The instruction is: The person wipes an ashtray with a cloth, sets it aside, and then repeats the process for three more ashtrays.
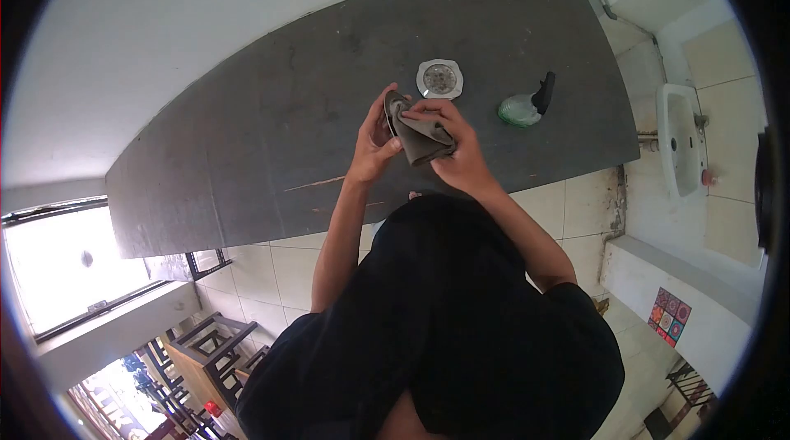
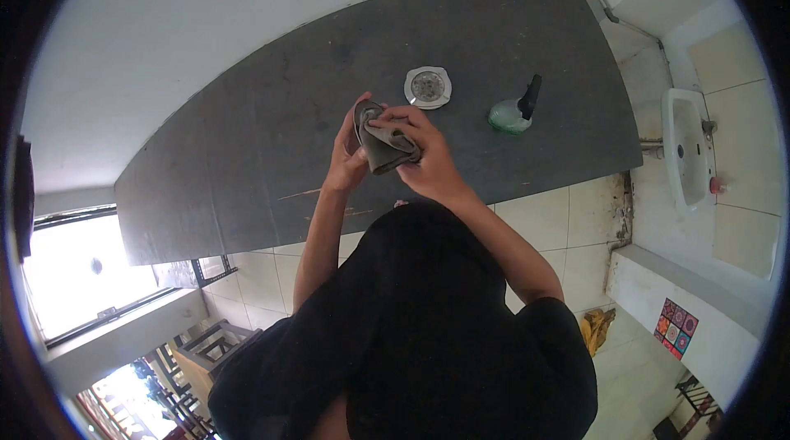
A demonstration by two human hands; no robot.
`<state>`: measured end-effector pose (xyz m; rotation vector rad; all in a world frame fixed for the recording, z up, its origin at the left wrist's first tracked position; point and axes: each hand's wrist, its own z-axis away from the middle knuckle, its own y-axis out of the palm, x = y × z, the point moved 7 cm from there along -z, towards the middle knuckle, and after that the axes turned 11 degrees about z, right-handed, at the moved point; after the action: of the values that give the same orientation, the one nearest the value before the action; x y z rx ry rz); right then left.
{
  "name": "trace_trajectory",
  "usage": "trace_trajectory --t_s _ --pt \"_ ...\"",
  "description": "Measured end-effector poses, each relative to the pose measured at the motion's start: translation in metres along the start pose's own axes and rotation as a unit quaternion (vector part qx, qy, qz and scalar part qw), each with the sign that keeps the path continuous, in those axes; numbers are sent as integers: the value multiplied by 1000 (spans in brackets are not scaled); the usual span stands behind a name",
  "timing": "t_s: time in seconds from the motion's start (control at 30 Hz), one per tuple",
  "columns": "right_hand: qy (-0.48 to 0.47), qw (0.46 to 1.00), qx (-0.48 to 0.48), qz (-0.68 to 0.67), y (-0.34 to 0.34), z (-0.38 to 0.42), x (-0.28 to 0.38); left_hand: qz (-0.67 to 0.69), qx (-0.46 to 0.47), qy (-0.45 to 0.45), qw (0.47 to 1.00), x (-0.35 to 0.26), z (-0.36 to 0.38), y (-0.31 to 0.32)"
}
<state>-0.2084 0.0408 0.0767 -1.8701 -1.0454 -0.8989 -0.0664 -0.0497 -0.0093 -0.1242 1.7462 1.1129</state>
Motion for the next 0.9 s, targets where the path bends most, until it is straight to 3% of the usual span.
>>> trace_trajectory --t_s 0.07,0.1,0.17,0.4,0.5,0.57,0.6,0.67,0.7,0.77,0.9 --pt "99 989 17 -111 14 13 -23 -83 -29 35 996 6 -2 -20" --pt "98 989 20 -112 14 14 -20 -83 -32 37 995 2 -2 -18" --pt "204 962 79 -163 20 25 -28 -41 -37 3 998 1 5 -14" --pt "121 978 113 -129 2 33 -48 -49 -55 8 997 21 16 -11" --pt "199 961 132 -138 10 53 -89 -76 -106 -23 991 37 25 -25" --pt "352 927 123 -44 7 71 -123 -1 -127 -1 992 47 29 -36" --pt "354 926 124 -43 9 77 -135 0 -128 -2 992 49 28 -35" --pt "449 874 32 -180 13 95 -169 -110 -89 77 987 37 26 -25" --pt "450 874 36 -180 14 97 -176 -110 -93 78 987 39 27 -30" --pt "535 809 39 -238 20 111 -192 -333 -70 106 934 48 31 -40" --pt "573 784 28 -236 24 122 -216 -397 -52 97 911 69 41 -61"
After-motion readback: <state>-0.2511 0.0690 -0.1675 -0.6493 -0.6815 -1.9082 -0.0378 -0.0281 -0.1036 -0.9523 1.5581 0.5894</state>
